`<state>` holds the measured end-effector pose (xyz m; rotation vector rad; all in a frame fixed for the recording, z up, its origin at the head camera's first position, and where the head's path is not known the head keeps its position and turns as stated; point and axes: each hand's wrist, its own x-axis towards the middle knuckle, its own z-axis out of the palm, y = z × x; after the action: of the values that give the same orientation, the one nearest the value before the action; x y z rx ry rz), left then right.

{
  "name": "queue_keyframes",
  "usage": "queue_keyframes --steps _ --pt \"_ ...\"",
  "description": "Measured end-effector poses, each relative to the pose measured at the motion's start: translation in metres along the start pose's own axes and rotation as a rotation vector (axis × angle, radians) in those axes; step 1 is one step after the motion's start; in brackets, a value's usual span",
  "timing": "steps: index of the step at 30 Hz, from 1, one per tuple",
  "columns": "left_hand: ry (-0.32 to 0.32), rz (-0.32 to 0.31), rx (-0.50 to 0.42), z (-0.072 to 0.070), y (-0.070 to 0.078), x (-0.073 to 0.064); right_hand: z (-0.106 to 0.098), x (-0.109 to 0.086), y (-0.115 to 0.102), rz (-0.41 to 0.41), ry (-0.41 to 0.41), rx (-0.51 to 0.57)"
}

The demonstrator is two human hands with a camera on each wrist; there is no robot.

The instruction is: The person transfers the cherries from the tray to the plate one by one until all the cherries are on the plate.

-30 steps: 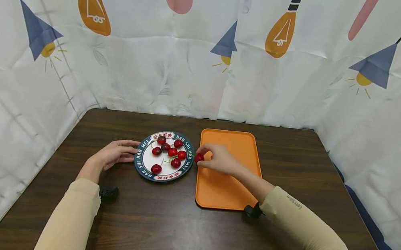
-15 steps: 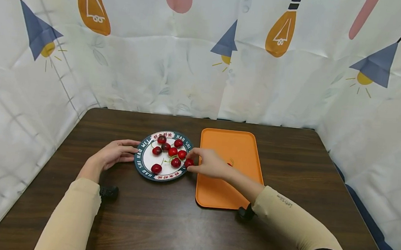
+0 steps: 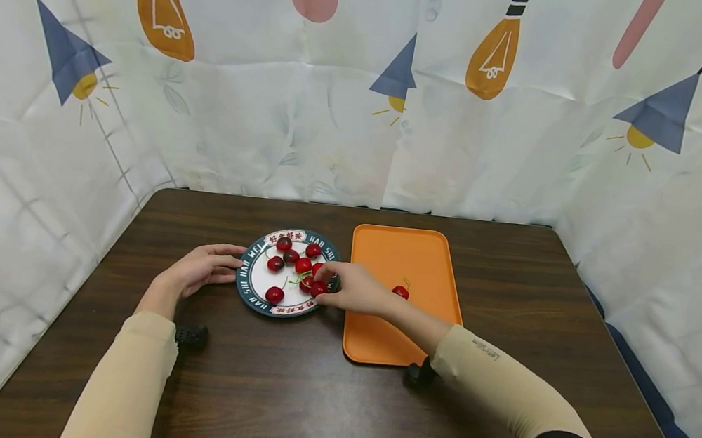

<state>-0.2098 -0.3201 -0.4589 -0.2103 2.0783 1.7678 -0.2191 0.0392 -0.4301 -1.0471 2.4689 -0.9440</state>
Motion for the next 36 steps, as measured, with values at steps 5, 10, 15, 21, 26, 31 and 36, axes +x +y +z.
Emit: queue_keyframes --steps 5,10,15,21,26,31,36 --pt "0.001 -0.003 -0.001 0.000 0.000 0.000 0.001 0.003 -0.003 -0.001 -0.009 0.000" --pt "0.000 -0.004 -0.001 0.001 0.000 0.001 0.005 0.006 -0.003 -0.001 -0.010 -0.005" --pt "0.004 0.000 -0.002 0.001 0.000 0.001 0.007 0.008 -0.002 -0.004 -0.006 -0.007" --pt "0.006 0.002 -0.006 0.000 -0.001 0.001 0.004 0.006 0.000 0.005 -0.003 0.029" --pt "0.008 0.005 -0.009 0.001 -0.001 0.002 -0.004 -0.003 0.003 0.016 0.007 0.078" --pt "0.009 0.005 -0.005 0.001 -0.002 0.002 -0.015 -0.015 0.010 0.032 0.024 0.098" --pt "0.008 0.006 -0.005 0.001 -0.002 0.001 -0.023 -0.025 0.024 0.048 0.058 0.128"
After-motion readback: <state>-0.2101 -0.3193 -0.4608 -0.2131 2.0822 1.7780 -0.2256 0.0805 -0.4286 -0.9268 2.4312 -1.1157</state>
